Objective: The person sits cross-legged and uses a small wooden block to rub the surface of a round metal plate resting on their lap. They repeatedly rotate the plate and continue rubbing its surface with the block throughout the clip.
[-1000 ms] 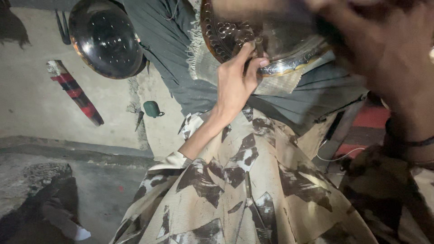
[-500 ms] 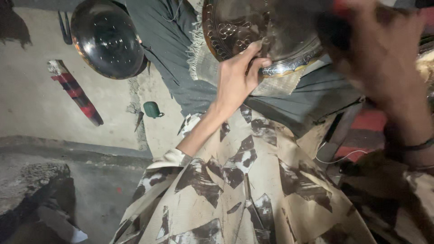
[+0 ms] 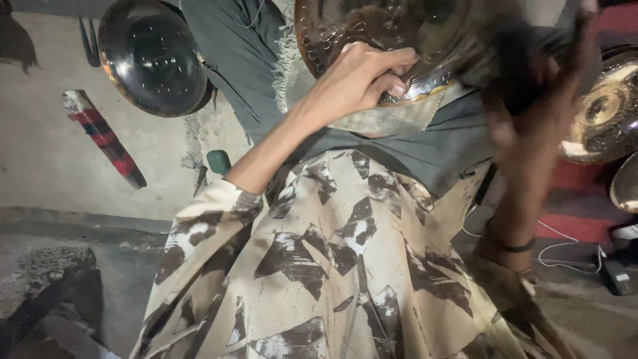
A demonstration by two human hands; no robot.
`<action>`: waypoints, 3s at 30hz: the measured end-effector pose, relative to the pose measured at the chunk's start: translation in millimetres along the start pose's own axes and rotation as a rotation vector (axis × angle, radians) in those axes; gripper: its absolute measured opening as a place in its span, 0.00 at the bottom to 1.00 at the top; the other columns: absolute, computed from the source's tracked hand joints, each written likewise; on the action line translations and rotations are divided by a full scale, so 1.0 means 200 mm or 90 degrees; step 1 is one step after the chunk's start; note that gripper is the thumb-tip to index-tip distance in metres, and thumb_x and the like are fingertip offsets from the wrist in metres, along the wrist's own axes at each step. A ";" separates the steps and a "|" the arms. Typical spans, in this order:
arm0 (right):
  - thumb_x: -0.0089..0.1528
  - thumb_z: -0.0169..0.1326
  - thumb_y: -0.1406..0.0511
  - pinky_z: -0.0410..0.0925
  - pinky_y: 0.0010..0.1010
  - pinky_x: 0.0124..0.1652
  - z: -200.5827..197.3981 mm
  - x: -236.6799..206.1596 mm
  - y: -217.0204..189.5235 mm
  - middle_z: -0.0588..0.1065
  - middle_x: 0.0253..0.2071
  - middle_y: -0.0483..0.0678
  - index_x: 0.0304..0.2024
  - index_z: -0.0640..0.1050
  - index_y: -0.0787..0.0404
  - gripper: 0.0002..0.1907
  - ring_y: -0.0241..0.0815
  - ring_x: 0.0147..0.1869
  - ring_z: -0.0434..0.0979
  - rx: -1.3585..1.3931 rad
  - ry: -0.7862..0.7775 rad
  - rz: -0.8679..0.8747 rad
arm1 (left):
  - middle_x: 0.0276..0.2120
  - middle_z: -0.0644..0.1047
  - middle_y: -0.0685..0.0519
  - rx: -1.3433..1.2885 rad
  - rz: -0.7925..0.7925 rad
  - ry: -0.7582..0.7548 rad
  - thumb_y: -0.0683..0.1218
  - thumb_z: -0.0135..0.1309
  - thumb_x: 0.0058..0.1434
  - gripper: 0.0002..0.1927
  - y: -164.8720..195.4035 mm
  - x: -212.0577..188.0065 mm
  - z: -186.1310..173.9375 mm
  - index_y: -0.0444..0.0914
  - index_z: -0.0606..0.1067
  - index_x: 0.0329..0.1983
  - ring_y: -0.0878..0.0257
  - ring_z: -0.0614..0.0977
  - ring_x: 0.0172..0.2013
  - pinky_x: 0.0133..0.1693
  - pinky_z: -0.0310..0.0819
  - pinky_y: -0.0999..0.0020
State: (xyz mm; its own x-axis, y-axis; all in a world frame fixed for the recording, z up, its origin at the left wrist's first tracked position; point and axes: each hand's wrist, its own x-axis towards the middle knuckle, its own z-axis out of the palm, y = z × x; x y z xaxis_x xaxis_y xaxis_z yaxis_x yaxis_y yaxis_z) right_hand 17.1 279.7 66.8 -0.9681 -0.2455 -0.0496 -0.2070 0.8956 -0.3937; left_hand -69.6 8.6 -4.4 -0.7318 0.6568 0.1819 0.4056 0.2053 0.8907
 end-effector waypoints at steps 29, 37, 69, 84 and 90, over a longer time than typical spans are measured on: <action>0.68 0.59 0.79 0.58 0.33 0.70 0.26 -0.10 -0.01 0.61 0.71 0.48 0.76 0.56 0.57 0.40 0.46 0.73 0.64 0.283 0.235 0.053 | 0.34 0.82 0.43 0.042 0.114 -0.084 0.36 0.59 0.61 0.15 -0.04 0.03 -0.06 0.31 0.76 0.52 0.49 0.86 0.37 0.40 0.77 0.59; 0.46 0.62 0.76 0.72 0.45 0.46 0.08 0.06 -0.07 0.80 0.41 0.60 0.68 0.76 0.65 0.43 0.57 0.41 0.80 0.039 -0.005 -0.023 | 0.42 0.84 0.44 0.068 0.068 -0.029 0.31 0.51 0.59 0.20 -0.07 -0.03 0.01 0.34 0.77 0.54 0.56 0.89 0.40 0.43 0.83 0.65; 0.66 0.61 0.59 0.73 0.29 0.33 -0.25 0.48 -0.10 0.80 0.45 0.40 0.73 0.66 0.38 0.33 0.38 0.32 0.81 -0.303 -0.242 -0.251 | 0.36 0.86 0.49 0.036 -0.463 0.312 0.40 0.58 0.66 0.13 0.21 -0.17 0.16 0.38 0.77 0.53 0.59 0.85 0.23 0.23 0.72 0.66; 0.69 0.70 0.65 0.76 0.28 0.46 0.28 -0.14 0.08 0.75 0.51 0.49 0.74 0.59 0.71 0.41 0.42 0.44 0.79 0.686 0.156 0.296 | 0.36 0.85 0.48 -0.027 -0.033 -0.015 0.39 0.64 0.61 0.18 -0.06 -0.03 -0.04 0.35 0.75 0.54 0.54 0.89 0.38 0.40 0.80 0.62; 0.72 0.69 0.73 0.73 0.34 0.60 0.27 -0.19 0.16 0.70 0.64 0.50 0.73 0.57 0.57 0.38 0.47 0.59 0.78 0.245 0.214 0.026 | 0.36 0.85 0.47 -0.029 0.003 -0.035 0.37 0.61 0.62 0.17 -0.04 -0.04 -0.05 0.34 0.74 0.54 0.52 0.88 0.38 0.40 0.79 0.60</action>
State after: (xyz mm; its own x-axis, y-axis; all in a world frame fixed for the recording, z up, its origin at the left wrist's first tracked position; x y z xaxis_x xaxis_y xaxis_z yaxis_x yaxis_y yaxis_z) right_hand 55.0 296.7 6.1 -0.9794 -0.0235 0.2004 -0.1617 0.6856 -0.7098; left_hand -72.8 -6.4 -9.0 -0.6981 0.6969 0.1644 0.3834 0.1699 0.9078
